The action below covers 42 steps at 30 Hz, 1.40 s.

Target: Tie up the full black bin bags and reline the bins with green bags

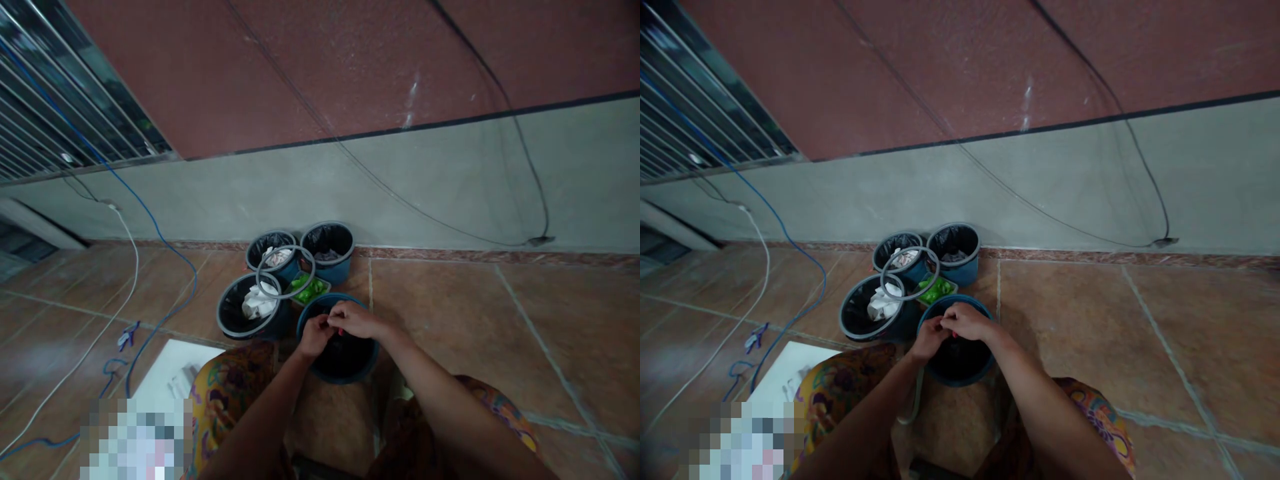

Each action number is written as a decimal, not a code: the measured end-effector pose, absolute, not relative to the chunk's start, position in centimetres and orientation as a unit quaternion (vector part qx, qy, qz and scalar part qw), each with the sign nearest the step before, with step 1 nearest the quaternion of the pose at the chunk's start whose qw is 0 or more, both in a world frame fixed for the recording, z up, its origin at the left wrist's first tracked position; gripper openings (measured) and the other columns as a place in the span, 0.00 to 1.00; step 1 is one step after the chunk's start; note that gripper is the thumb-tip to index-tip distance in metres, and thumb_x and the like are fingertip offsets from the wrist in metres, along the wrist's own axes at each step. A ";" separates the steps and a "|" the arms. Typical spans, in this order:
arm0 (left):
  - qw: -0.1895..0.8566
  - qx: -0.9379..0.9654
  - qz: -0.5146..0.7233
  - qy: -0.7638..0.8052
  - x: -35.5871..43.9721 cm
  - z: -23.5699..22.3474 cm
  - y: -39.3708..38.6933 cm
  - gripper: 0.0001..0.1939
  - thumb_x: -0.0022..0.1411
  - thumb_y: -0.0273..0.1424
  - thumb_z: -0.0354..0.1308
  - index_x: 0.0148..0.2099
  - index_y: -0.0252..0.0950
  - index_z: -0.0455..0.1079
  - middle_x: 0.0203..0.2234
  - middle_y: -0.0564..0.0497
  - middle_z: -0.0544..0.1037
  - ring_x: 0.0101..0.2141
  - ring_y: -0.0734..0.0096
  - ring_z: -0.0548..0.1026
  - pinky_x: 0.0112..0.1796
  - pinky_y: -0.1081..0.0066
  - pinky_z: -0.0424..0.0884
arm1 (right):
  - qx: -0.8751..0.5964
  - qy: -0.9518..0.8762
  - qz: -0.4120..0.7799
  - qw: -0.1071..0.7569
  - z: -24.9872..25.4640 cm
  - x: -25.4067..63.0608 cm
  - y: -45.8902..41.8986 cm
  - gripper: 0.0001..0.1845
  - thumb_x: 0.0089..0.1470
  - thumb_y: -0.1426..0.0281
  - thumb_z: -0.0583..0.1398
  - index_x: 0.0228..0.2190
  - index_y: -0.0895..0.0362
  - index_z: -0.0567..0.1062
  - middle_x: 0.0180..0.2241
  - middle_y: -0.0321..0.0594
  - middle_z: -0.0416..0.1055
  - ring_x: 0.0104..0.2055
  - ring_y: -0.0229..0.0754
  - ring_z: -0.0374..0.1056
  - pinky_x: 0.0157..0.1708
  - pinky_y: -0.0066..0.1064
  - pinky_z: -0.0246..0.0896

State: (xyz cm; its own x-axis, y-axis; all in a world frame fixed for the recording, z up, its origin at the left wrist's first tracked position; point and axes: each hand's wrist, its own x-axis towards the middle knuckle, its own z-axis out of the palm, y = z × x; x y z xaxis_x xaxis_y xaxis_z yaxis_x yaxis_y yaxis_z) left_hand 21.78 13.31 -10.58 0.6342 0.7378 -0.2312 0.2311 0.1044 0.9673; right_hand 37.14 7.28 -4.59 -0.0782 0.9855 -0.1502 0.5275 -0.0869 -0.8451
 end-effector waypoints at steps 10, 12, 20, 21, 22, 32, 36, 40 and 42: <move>0.598 0.687 0.175 0.374 20.9 -11.1 13.6 0.11 0.59 0.39 0.56 0.32 0.36 0.65 0.22 0.56 0.71 0.23 0.76 0.68 0.27 0.74 0.65 | -0.667 -0.506 0.450 0.309 -6.0 36.8 7.4 0.25 0.59 0.75 0.49 0.56 0.56 0.68 0.50 0.44 0.74 0.30 0.33 0.71 0.28 0.23 0.63; 0.604 0.687 0.174 0.364 20.9 -10.8 13.6 0.11 0.59 0.38 0.56 0.32 0.36 0.66 0.23 0.55 0.71 0.23 0.76 0.69 0.27 0.74 0.66 | -0.641 -0.573 0.428 0.279 -6.6 36.4 7.2 0.29 0.51 0.82 0.52 0.53 0.56 0.72 0.50 0.42 0.75 0.38 0.35 0.73 0.37 0.24 0.65; 0.725 0.467 0.232 0.450 21.2 -9.8 13.0 0.17 0.43 0.35 0.69 0.35 0.31 0.74 0.23 0.51 0.76 0.24 0.75 0.73 0.28 0.72 0.68 | -0.704 -0.603 0.325 0.186 -5.6 36.6 7.2 0.11 0.53 0.71 0.59 0.34 0.57 0.82 0.36 0.43 0.80 0.39 0.42 0.74 0.39 0.28 0.62; 0.737 0.443 0.235 0.452 21.2 -9.8 13.0 0.16 0.41 0.34 0.69 0.33 0.31 0.74 0.21 0.52 0.75 0.23 0.76 0.72 0.28 0.73 0.67 | -0.697 -0.603 0.341 0.184 -5.5 36.8 7.2 0.10 0.52 0.71 0.60 0.33 0.57 0.82 0.34 0.42 0.80 0.37 0.41 0.74 0.38 0.27 0.62; 0.742 0.434 0.237 0.453 21.1 -9.9 13.0 0.15 0.40 0.32 0.69 0.32 0.31 0.74 0.20 0.53 0.75 0.22 0.77 0.70 0.27 0.73 0.66 | -0.693 -0.604 0.351 0.178 -5.5 36.9 7.2 0.09 0.51 0.70 0.61 0.33 0.57 0.82 0.33 0.41 0.80 0.36 0.41 0.74 0.37 0.27 0.62; 0.397 0.804 0.154 0.416 21.1 -8.0 12.9 0.10 0.51 0.19 0.55 0.32 0.37 0.74 0.28 0.53 0.79 0.32 0.71 0.76 0.39 0.72 0.69 | -0.685 -0.593 0.345 0.244 -6.4 36.6 7.3 0.25 0.49 0.82 0.53 0.47 0.57 0.77 0.50 0.43 0.75 0.53 0.43 0.69 0.53 0.30 0.59; 0.307 0.849 0.181 0.390 21.2 -7.9 12.4 0.13 0.55 0.18 0.52 0.36 0.37 0.74 0.31 0.51 0.79 0.35 0.70 0.76 0.40 0.73 0.69 | -0.669 -0.586 0.392 0.236 -7.1 35.9 7.5 0.17 0.54 0.78 0.52 0.41 0.60 0.77 0.41 0.46 0.78 0.42 0.42 0.72 0.43 0.30 0.63; 0.267 0.857 0.236 0.373 21.2 -9.5 12.1 0.15 0.59 0.20 0.52 0.47 0.36 0.71 0.40 0.47 0.78 0.42 0.68 0.76 0.45 0.71 0.70 | -0.668 -0.575 0.399 0.254 -7.8 35.9 7.8 0.15 0.56 0.77 0.52 0.40 0.61 0.77 0.37 0.45 0.78 0.34 0.38 0.71 0.35 0.26 0.61; 0.249 0.854 0.237 0.391 21.2 -10.2 12.0 0.13 0.61 0.23 0.52 0.48 0.35 0.70 0.40 0.47 0.77 0.41 0.68 0.76 0.43 0.72 0.70 | -0.665 -0.567 0.413 0.259 -7.9 36.1 7.8 0.16 0.56 0.78 0.52 0.40 0.61 0.77 0.33 0.42 0.78 0.29 0.36 0.69 0.32 0.25 0.60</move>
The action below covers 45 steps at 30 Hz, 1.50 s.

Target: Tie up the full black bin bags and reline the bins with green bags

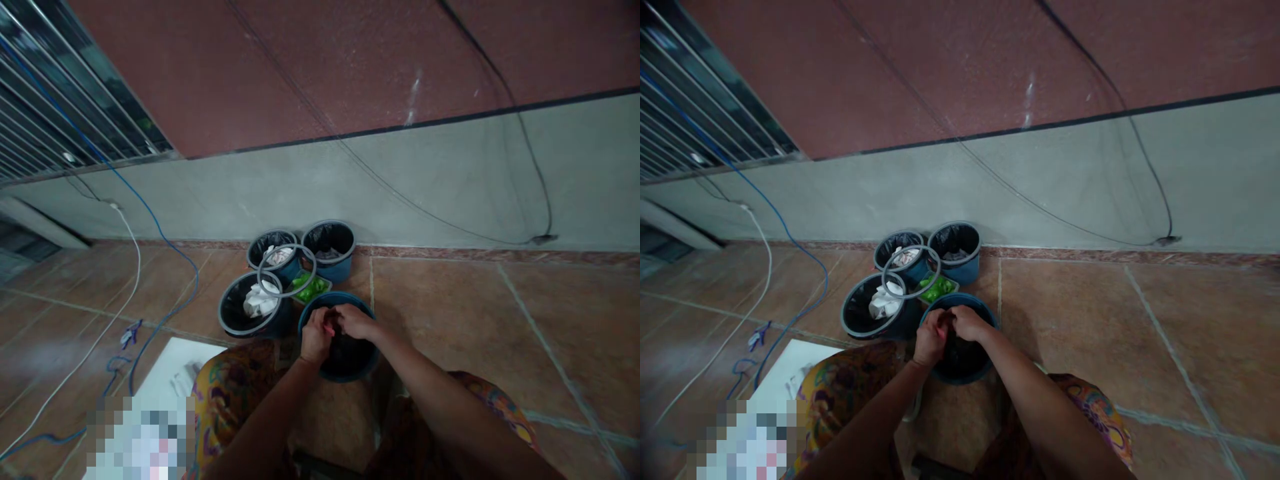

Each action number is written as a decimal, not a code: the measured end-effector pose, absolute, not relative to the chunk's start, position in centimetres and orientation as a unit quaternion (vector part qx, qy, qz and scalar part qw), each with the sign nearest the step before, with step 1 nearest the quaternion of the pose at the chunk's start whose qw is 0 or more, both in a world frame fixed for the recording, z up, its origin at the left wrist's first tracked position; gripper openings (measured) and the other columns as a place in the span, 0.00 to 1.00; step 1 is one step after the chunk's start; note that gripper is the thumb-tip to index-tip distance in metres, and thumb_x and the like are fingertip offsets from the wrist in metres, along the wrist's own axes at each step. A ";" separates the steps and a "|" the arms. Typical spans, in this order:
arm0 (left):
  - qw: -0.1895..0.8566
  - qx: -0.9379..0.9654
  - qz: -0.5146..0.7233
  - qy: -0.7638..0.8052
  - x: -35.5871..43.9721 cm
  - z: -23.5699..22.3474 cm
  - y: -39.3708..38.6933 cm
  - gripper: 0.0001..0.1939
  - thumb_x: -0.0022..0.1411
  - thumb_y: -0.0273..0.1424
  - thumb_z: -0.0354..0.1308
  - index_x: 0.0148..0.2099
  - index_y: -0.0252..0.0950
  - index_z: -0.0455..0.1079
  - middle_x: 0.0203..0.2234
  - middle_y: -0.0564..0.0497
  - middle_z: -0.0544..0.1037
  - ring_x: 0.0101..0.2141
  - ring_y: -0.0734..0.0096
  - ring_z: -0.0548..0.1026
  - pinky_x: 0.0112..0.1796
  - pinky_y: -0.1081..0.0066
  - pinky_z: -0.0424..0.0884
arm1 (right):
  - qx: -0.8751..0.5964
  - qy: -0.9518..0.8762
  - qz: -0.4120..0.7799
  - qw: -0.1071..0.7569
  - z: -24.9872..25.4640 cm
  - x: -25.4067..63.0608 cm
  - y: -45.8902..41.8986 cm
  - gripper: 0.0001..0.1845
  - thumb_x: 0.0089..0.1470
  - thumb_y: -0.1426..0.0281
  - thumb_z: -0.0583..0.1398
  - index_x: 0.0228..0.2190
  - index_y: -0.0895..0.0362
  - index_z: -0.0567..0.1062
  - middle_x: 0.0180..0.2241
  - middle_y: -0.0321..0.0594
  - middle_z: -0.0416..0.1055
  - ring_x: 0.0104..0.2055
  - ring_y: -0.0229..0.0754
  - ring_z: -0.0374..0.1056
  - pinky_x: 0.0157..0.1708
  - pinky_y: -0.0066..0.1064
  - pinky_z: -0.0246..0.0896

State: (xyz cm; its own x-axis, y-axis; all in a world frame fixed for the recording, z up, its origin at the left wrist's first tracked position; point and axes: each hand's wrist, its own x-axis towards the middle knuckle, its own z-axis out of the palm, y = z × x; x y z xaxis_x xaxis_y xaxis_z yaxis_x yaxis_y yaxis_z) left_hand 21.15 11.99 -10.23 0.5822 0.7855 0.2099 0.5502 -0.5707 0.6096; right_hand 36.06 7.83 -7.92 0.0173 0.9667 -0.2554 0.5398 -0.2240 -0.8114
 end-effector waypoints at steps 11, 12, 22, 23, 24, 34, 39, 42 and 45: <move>0.242 0.857 0.122 0.437 20.5 -9.5 11.7 0.11 0.65 0.35 0.52 0.31 0.37 0.68 0.29 0.52 0.75 0.31 0.73 0.72 0.33 0.75 0.60 | -0.781 -0.547 0.283 0.106 -6.3 36.1 7.2 0.14 0.55 0.76 0.54 0.34 0.59 0.80 0.39 0.51 0.79 0.44 0.49 0.74 0.41 0.32 0.63; 0.254 0.849 0.118 0.449 20.3 -9.7 11.6 0.12 0.65 0.35 0.52 0.29 0.37 0.67 0.27 0.52 0.74 0.30 0.73 0.71 0.32 0.75 0.59 | -0.796 -0.534 0.272 0.086 -6.4 36.2 7.2 0.14 0.55 0.76 0.54 0.36 0.60 0.80 0.41 0.53 0.78 0.46 0.50 0.74 0.42 0.33 0.63; 0.343 0.774 0.081 0.526 19.3 -11.9 11.1 0.10 0.62 0.31 0.53 0.27 0.36 0.66 0.20 0.56 0.69 0.26 0.75 0.67 0.29 0.75 0.58 | -0.828 -0.487 0.277 0.023 -6.4 36.4 6.7 0.17 0.55 0.78 0.54 0.42 0.62 0.78 0.45 0.55 0.76 0.50 0.54 0.73 0.44 0.38 0.66; 0.357 0.768 0.082 0.525 19.3 -12.1 11.2 0.08 0.61 0.30 0.54 0.29 0.36 0.68 0.22 0.56 0.71 0.27 0.74 0.69 0.31 0.75 0.60 | -0.822 -0.492 0.284 0.030 -6.3 36.5 6.7 0.19 0.55 0.78 0.54 0.46 0.61 0.77 0.47 0.54 0.76 0.51 0.54 0.72 0.45 0.38 0.66; 0.372 0.763 0.086 0.522 19.2 -12.3 11.3 0.04 0.60 0.29 0.54 0.32 0.36 0.69 0.25 0.55 0.73 0.30 0.73 0.71 0.33 0.75 0.63 | -0.815 -0.498 0.292 0.038 -6.2 36.6 6.7 0.22 0.54 0.77 0.55 0.50 0.61 0.73 0.48 0.54 0.75 0.52 0.53 0.71 0.46 0.37 0.66; 0.434 0.779 0.056 0.450 20.1 -14.3 10.9 0.28 0.48 0.20 0.61 0.54 0.34 0.68 0.48 0.45 0.77 0.48 0.64 0.74 0.49 0.69 0.67 | -0.786 -0.534 0.312 -0.002 -8.8 35.4 5.6 0.34 0.48 0.73 0.64 0.57 0.60 0.66 0.49 0.55 0.73 0.51 0.54 0.71 0.46 0.36 0.64; 0.371 0.793 -0.027 0.482 21.4 -12.8 10.9 0.09 0.59 0.22 0.52 0.34 0.34 0.74 0.31 0.48 0.79 0.34 0.69 0.76 0.33 0.74 0.63 | -0.776 -0.555 0.299 0.023 -9.1 35.1 5.9 0.15 0.56 0.78 0.53 0.41 0.60 0.78 0.45 0.51 0.77 0.50 0.49 0.72 0.46 0.31 0.61; 0.361 0.796 -0.008 0.486 21.4 -11.3 11.4 0.11 0.61 0.23 0.50 0.31 0.34 0.73 0.28 0.49 0.78 0.30 0.71 0.74 0.30 0.74 0.59 | -0.769 -0.569 0.287 0.044 -8.5 35.0 6.4 0.16 0.56 0.78 0.53 0.41 0.59 0.77 0.45 0.49 0.77 0.50 0.46 0.71 0.47 0.29 0.59; 0.371 0.795 0.031 0.478 21.1 -9.3 12.1 0.11 0.59 0.22 0.50 0.30 0.34 0.72 0.24 0.51 0.76 0.27 0.73 0.71 0.28 0.74 0.57 | -0.757 -0.588 0.269 0.099 -7.3 35.0 6.7 0.17 0.56 0.78 0.51 0.42 0.59 0.76 0.44 0.48 0.77 0.49 0.44 0.71 0.48 0.28 0.58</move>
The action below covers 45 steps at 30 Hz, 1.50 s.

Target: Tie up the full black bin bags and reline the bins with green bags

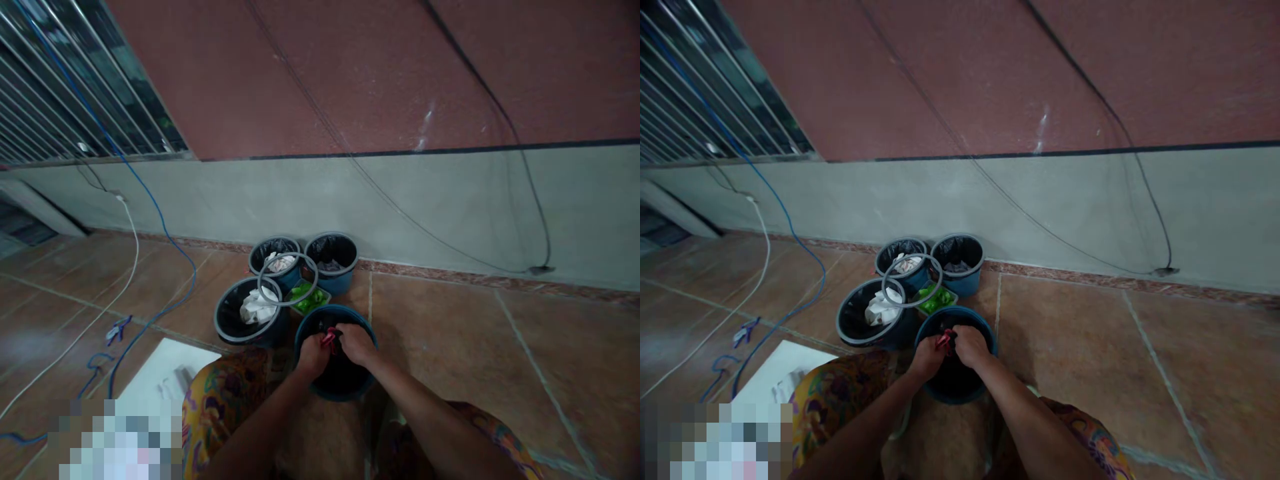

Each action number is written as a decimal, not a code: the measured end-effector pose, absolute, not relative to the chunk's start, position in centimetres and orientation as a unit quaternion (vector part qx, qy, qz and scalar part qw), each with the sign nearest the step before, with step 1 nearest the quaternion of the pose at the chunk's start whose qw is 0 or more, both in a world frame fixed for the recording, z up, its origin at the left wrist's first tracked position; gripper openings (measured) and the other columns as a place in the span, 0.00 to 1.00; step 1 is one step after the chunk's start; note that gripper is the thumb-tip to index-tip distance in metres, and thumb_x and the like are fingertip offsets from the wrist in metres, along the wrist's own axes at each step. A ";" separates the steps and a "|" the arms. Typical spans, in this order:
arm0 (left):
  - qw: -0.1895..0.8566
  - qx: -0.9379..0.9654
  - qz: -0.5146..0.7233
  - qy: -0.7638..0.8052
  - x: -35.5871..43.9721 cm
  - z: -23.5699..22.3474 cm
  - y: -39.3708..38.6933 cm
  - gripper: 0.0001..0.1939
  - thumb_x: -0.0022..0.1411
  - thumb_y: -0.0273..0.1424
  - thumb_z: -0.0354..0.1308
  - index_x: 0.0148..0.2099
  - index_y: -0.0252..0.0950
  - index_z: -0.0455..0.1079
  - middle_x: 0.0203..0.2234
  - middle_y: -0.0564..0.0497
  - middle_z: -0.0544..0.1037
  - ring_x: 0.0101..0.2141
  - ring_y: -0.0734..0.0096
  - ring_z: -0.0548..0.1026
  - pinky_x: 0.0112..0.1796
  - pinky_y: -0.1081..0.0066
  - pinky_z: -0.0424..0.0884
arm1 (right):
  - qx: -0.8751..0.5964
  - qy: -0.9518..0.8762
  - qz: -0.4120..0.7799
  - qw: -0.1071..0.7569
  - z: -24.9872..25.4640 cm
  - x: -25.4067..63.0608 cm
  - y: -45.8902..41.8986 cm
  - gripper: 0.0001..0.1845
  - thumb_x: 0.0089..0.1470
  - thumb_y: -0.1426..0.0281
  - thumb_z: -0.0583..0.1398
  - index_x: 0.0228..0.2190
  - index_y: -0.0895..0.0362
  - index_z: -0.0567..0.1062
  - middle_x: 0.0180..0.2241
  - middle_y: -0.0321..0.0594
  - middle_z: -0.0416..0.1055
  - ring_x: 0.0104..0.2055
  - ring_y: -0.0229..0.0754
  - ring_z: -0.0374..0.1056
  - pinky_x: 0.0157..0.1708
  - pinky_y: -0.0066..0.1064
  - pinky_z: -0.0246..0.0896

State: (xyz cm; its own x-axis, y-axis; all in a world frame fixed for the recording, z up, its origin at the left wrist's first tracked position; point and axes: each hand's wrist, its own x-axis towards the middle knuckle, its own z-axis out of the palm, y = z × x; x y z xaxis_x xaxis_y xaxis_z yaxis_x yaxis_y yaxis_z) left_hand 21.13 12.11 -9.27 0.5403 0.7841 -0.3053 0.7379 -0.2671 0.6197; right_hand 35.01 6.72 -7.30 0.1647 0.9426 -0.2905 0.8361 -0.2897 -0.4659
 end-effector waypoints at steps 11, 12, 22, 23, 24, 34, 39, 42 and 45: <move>0.471 0.780 0.211 0.354 22.7 0.7 12.8 0.09 0.60 0.26 0.51 0.28 0.34 0.69 0.23 0.54 0.72 0.26 0.76 0.67 0.29 0.77 0.63 | -0.675 -0.490 0.301 0.462 -0.6 37.5 5.4 0.15 0.55 0.70 0.50 0.38 0.56 0.76 0.36 0.39 0.77 0.40 0.43 0.71 0.42 0.30 0.63; 0.474 0.779 0.229 0.341 23.0 1.7 12.7 0.10 0.62 0.28 0.51 0.30 0.34 0.70 0.25 0.53 0.73 0.27 0.75 0.68 0.30 0.76 0.64 | -0.668 -0.469 0.296 0.496 0.2 37.9 5.2 0.15 0.55 0.68 0.51 0.38 0.56 0.76 0.36 0.39 0.77 0.40 0.43 0.71 0.42 0.31 0.63; 0.469 0.784 0.326 0.244 26.2 5.9 13.4 0.19 0.60 0.29 0.57 0.54 0.36 0.67 0.49 0.45 0.74 0.40 0.70 0.74 0.44 0.70 0.72 | -0.631 -0.337 0.194 0.671 11.6 47.0 6.3 0.11 0.46 0.63 0.60 0.32 0.55 0.74 0.26 0.33 0.71 0.26 0.35 0.65 0.27 0.26 0.63; 0.466 0.787 0.307 0.263 26.3 5.3 13.7 0.19 0.59 0.28 0.57 0.54 0.36 0.67 0.49 0.45 0.74 0.39 0.70 0.74 0.43 0.69 0.72 | -0.634 -0.330 0.191 0.672 11.9 48.1 6.7 0.10 0.45 0.63 0.61 0.31 0.55 0.74 0.25 0.33 0.71 0.25 0.35 0.65 0.27 0.26 0.63; 0.460 0.793 0.283 0.283 26.2 4.5 14.1 0.19 0.59 0.27 0.56 0.53 0.36 0.68 0.48 0.45 0.74 0.38 0.70 0.74 0.43 0.69 0.72 | -0.642 -0.321 0.186 0.671 11.8 49.1 7.1 0.10 0.44 0.63 0.61 0.30 0.55 0.74 0.25 0.33 0.70 0.25 0.35 0.64 0.26 0.26 0.64; 0.345 0.864 -0.025 0.367 26.6 -3.3 19.1 0.17 0.56 0.28 0.57 0.49 0.35 0.72 0.46 0.42 0.76 0.48 0.56 0.73 0.51 0.63 0.67 | -0.811 -0.305 0.088 0.492 -2.5 58.7 13.3 0.15 0.47 0.65 0.55 0.34 0.59 0.78 0.24 0.39 0.72 0.25 0.39 0.65 0.25 0.29 0.59; 0.351 0.856 -0.064 0.375 28.1 -6.6 21.3 0.17 0.55 0.28 0.56 0.47 0.35 0.74 0.45 0.40 0.77 0.48 0.52 0.75 0.50 0.60 0.68 | -0.842 -0.273 0.076 0.459 -9.2 61.9 16.9 0.20 0.48 0.65 0.54 0.39 0.60 0.79 0.31 0.43 0.76 0.30 0.42 0.68 0.29 0.30 0.61; 0.362 0.845 -0.074 0.386 29.0 -7.7 22.0 0.16 0.54 0.30 0.56 0.45 0.37 0.75 0.42 0.40 0.79 0.46 0.51 0.76 0.48 0.59 0.69 | -0.863 -0.265 0.070 0.425 -13.0 63.0 18.2 0.21 0.49 0.66 0.53 0.41 0.60 0.78 0.33 0.44 0.76 0.33 0.43 0.70 0.31 0.30 0.63; 0.365 0.851 -0.101 0.364 29.6 -7.9 22.0 0.14 0.54 0.32 0.57 0.43 0.39 0.75 0.41 0.43 0.80 0.46 0.52 0.76 0.48 0.59 0.70 | -0.885 -0.290 0.114 0.346 -16.9 62.9 18.2 0.18 0.49 0.68 0.55 0.40 0.57 0.78 0.30 0.43 0.76 0.30 0.42 0.70 0.30 0.31 0.62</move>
State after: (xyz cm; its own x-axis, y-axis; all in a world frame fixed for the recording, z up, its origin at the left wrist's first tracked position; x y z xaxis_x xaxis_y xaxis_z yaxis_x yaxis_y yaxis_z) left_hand 29.55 22.05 -7.91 0.7152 0.5453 -0.4372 0.6927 -0.4698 0.5472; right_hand 62.86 18.18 -16.89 0.8062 0.5916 -0.0016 0.4335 -0.5927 -0.6788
